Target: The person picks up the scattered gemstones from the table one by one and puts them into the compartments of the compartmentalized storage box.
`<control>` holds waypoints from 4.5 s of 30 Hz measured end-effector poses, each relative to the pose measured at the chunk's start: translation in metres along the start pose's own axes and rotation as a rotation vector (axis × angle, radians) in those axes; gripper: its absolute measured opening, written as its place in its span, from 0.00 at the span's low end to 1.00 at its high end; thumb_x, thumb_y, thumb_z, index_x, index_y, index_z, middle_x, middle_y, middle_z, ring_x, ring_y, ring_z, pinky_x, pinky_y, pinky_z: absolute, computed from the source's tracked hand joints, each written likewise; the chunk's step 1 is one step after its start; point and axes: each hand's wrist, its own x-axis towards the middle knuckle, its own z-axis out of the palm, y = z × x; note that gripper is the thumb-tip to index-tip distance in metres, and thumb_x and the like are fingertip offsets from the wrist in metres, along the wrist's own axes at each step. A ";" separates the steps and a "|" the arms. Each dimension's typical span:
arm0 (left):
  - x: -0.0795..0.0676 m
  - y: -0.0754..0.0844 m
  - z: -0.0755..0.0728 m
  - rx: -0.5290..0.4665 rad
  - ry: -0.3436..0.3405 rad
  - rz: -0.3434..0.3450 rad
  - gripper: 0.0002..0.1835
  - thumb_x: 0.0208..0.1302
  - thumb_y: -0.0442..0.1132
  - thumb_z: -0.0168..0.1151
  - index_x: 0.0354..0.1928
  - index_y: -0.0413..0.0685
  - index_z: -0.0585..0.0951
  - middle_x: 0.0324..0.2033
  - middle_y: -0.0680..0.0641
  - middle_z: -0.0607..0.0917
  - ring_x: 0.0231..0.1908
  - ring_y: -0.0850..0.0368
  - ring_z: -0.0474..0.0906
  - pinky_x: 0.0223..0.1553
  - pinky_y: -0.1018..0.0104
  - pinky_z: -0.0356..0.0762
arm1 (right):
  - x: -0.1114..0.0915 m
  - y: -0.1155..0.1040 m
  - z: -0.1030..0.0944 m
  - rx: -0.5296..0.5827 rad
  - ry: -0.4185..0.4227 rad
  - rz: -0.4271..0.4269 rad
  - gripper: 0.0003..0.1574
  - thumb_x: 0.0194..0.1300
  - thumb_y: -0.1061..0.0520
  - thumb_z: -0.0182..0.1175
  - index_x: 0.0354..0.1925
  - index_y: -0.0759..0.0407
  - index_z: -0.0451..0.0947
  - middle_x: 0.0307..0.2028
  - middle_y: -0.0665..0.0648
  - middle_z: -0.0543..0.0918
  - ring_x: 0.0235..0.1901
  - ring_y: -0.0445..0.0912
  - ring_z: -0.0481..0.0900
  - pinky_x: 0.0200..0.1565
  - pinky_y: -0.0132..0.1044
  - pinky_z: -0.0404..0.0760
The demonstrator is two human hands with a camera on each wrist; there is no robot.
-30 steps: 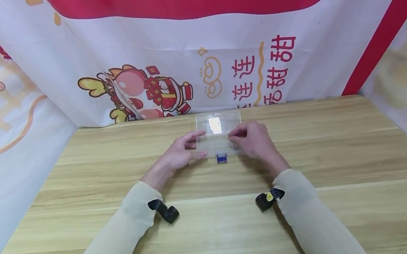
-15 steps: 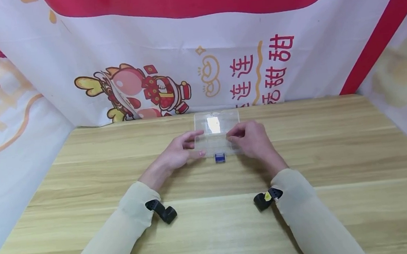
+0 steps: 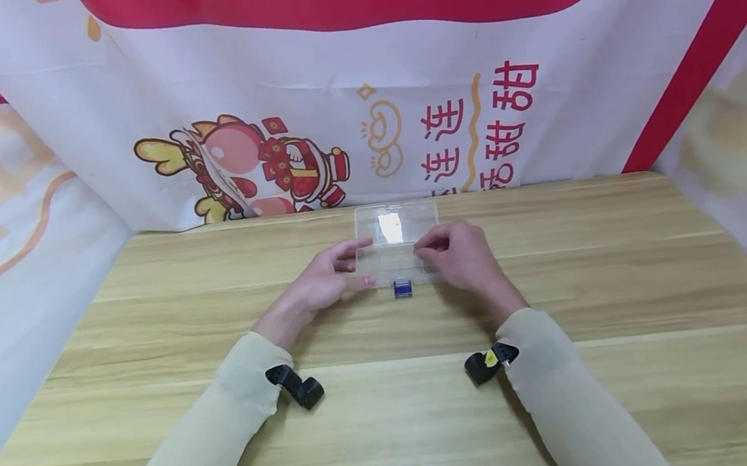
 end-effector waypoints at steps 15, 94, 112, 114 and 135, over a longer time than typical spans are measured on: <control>0.000 0.001 0.000 -0.008 0.008 0.007 0.40 0.63 0.35 0.75 0.75 0.68 0.74 0.69 0.48 0.73 0.64 0.48 0.70 0.69 0.50 0.71 | 0.000 -0.002 -0.002 0.000 -0.001 -0.014 0.10 0.73 0.57 0.68 0.50 0.55 0.90 0.45 0.59 0.90 0.42 0.51 0.80 0.43 0.39 0.79; -0.001 -0.001 0.004 -0.003 0.017 0.015 0.39 0.62 0.36 0.76 0.74 0.68 0.75 0.67 0.48 0.74 0.63 0.49 0.70 0.67 0.51 0.71 | -0.008 0.043 -0.065 -0.019 -0.172 -0.012 0.19 0.72 0.48 0.69 0.57 0.53 0.87 0.52 0.58 0.87 0.47 0.51 0.79 0.44 0.37 0.80; 0.001 -0.003 0.005 -0.001 0.025 0.021 0.39 0.62 0.36 0.76 0.74 0.67 0.75 0.65 0.48 0.75 0.61 0.49 0.70 0.64 0.54 0.71 | -0.008 0.076 -0.080 0.030 -0.168 0.118 0.22 0.70 0.46 0.71 0.58 0.51 0.87 0.55 0.56 0.88 0.48 0.49 0.74 0.46 0.37 0.75; 0.001 -0.003 0.005 0.001 0.024 0.024 0.39 0.62 0.37 0.76 0.74 0.67 0.75 0.65 0.48 0.75 0.61 0.49 0.70 0.64 0.54 0.71 | -0.008 0.078 -0.080 0.033 -0.172 0.112 0.22 0.70 0.46 0.72 0.58 0.51 0.87 0.55 0.57 0.87 0.47 0.48 0.74 0.46 0.37 0.75; -0.001 -0.002 0.003 -0.006 0.015 0.028 0.39 0.62 0.37 0.76 0.74 0.67 0.75 0.65 0.48 0.75 0.61 0.49 0.70 0.64 0.54 0.71 | -0.007 0.088 -0.081 0.049 -0.266 0.056 0.18 0.68 0.59 0.72 0.56 0.58 0.88 0.50 0.59 0.89 0.45 0.45 0.80 0.47 0.29 0.79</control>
